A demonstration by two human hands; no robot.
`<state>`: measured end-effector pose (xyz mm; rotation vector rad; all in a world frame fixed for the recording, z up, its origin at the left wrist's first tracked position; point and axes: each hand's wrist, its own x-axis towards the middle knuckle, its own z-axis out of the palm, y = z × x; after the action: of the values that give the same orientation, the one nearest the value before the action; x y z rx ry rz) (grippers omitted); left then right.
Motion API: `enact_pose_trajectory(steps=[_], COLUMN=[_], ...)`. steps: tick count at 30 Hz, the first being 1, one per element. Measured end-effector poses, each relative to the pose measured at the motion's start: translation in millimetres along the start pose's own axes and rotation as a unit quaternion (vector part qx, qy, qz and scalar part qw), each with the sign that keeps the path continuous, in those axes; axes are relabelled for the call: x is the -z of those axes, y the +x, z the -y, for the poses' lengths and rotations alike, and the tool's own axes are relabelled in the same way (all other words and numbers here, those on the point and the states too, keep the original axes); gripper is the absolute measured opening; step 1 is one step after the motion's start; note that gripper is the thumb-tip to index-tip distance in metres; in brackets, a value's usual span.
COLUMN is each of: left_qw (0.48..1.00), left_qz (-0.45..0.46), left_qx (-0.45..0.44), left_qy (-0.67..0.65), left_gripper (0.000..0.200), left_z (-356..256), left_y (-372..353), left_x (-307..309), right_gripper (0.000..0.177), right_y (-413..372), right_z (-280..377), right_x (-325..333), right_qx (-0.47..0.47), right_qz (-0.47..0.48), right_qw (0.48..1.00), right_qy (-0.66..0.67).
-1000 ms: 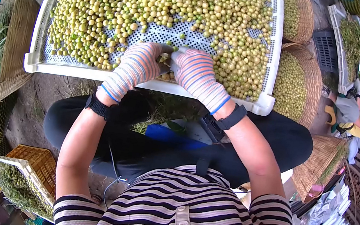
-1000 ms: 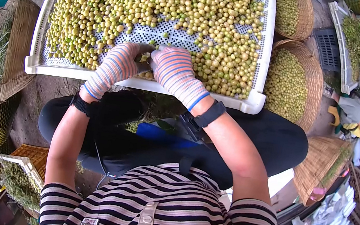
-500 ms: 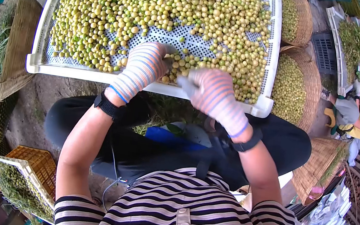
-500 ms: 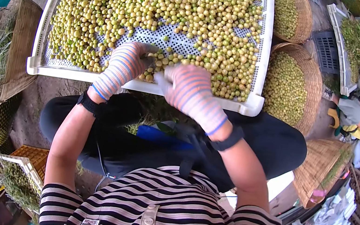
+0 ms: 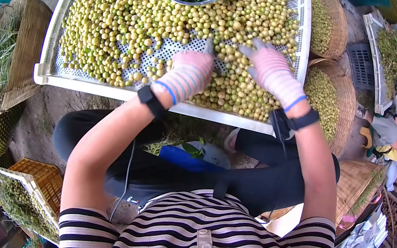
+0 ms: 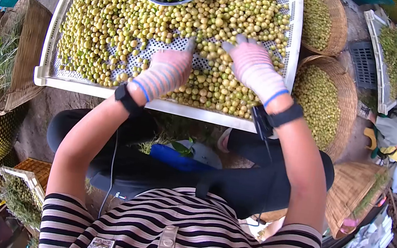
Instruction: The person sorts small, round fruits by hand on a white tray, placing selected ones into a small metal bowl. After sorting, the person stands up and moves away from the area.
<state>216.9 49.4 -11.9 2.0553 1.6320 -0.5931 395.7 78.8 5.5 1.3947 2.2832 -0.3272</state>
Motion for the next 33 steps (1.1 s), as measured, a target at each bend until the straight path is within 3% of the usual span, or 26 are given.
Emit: enact_pose_trajectory(steps=[3, 6, 7, 8, 9, 10, 12, 13, 16, 17, 19, 20, 22, 26, 27, 30, 32, 33], left_qw=[0.997, 0.994, 0.982, 0.958, 0.948, 0.871, 0.734, 0.68, 0.617, 0.616, 0.551, 0.534, 0.556, 0.535, 0.534, 0.506, 0.525, 0.509], left_qz=[0.022, 0.006, -0.056, -0.117, -0.099, -0.153, -0.014, -0.014, -0.012, -0.013, 0.018, 0.032, 0.011, -0.007, -0.002, 0.008, 0.004, 0.03], left_qx=[-0.075, -0.096, -0.103, -0.109, -0.07, -0.105, 0.031, 0.026, 0.035, 0.033, 0.051, 0.04, 0.034, 0.053, 0.067, 0.077, 0.07, 0.081], left_qy=[0.01, -0.053, -0.146, -0.236, -0.295, -0.455, -0.678, -0.733, -0.786, -0.787, -0.833, -0.844, -0.831, -0.843, -0.843, -0.859, -0.848, -0.857], left_gripper=[0.054, 0.04, 0.035, 0.031, 0.025, 0.025, 0.025, 0.021, 0.024, 0.024, 0.022, 0.019, 0.017, 0.015, 0.015, 0.013, 0.018, 0.026], left_z=[6.0, 11.8, 19.6, 26.3, 31.9, 43.1, 51.5, 59.7, 63.6, 62.4, 55.5, 53.6, 49.0, 55.2, 57.9, 62.4, 61.4, 57.7], left_y=[-30.0, -51.5, -49.8, -48.8, -44.7, -32.0, -35.0, -31.5, -25.6, -23.4, -19.3, -18.4, -19.2, -13.8, -11.1, -10.8, -13.8, -16.3], left_x=[-17.4, -13.8, -20.8, -24.4, -20.0, -39.8, -17.1, -21.7, -30.4, -30.2, -29.8, -29.2, -28.4, -36.6, -40.3, -46.1, -41.4, -35.9], right_gripper=[0.038, 0.026, 0.022, 0.016, 0.014, 0.011, 0.01, 0.009, 0.019, 0.019, 0.022, 0.02, 0.018, 0.018, 0.017, 0.019, 0.019, 0.018], right_y=[-10.8, 18.3, 32.5, 45.2, 60.6, 73.3, 80.1, 80.2, 74.2, 75.7, 83.4, 82.4, 64.9, 59.1, 61.9, 68.2, 67.5, 67.7], right_z=[3.0, 4.8, 12.8, 20.7, 31.8, 40.1, 48.6, 50.4, 40.9, 30.7, 13.6, 8.9, 17.2, 36.8, 41.5, 53.7, 50.0, 49.0], right_x=[35.3, 17.2, 9.6, 5.8, -0.4, -6.4, -1.2, 2.1, 9.8, 3.5, -16.6, -21.9, -5.4, -2.2, -3.4, -1.9, -0.9, -4.8], right_qx=[-0.02, 0.08, 0.113, 0.145, 0.129, 0.114, 0.082, 0.048, 0.027, 0.05, 0.085, 0.097, 0.041, 0.118, 0.106, 0.059, 0.035, 0.076], right_qz=[0.162, -0.131, -0.192, -0.205, -0.192, -0.176, -0.164, -0.153, -0.104, -0.123, -0.107, -0.106, -0.15, -0.209, -0.176, -0.109, -0.067, -0.051], right_qw=[0.986, 0.985, 0.973, 0.964, 0.972, 0.978, 0.983, 0.987, 0.983, 0.959, 0.88, 0.867, 0.945, 0.96, 0.971, 0.989, 0.991, 0.971], right_qy=[-0.045, 0.081, 0.062, 0.088, 0.048, 0.008, -0.001, -0.01, 0.149, 0.249, 0.456, 0.477, 0.288, 0.147, 0.125, 0.076, 0.111, 0.221])
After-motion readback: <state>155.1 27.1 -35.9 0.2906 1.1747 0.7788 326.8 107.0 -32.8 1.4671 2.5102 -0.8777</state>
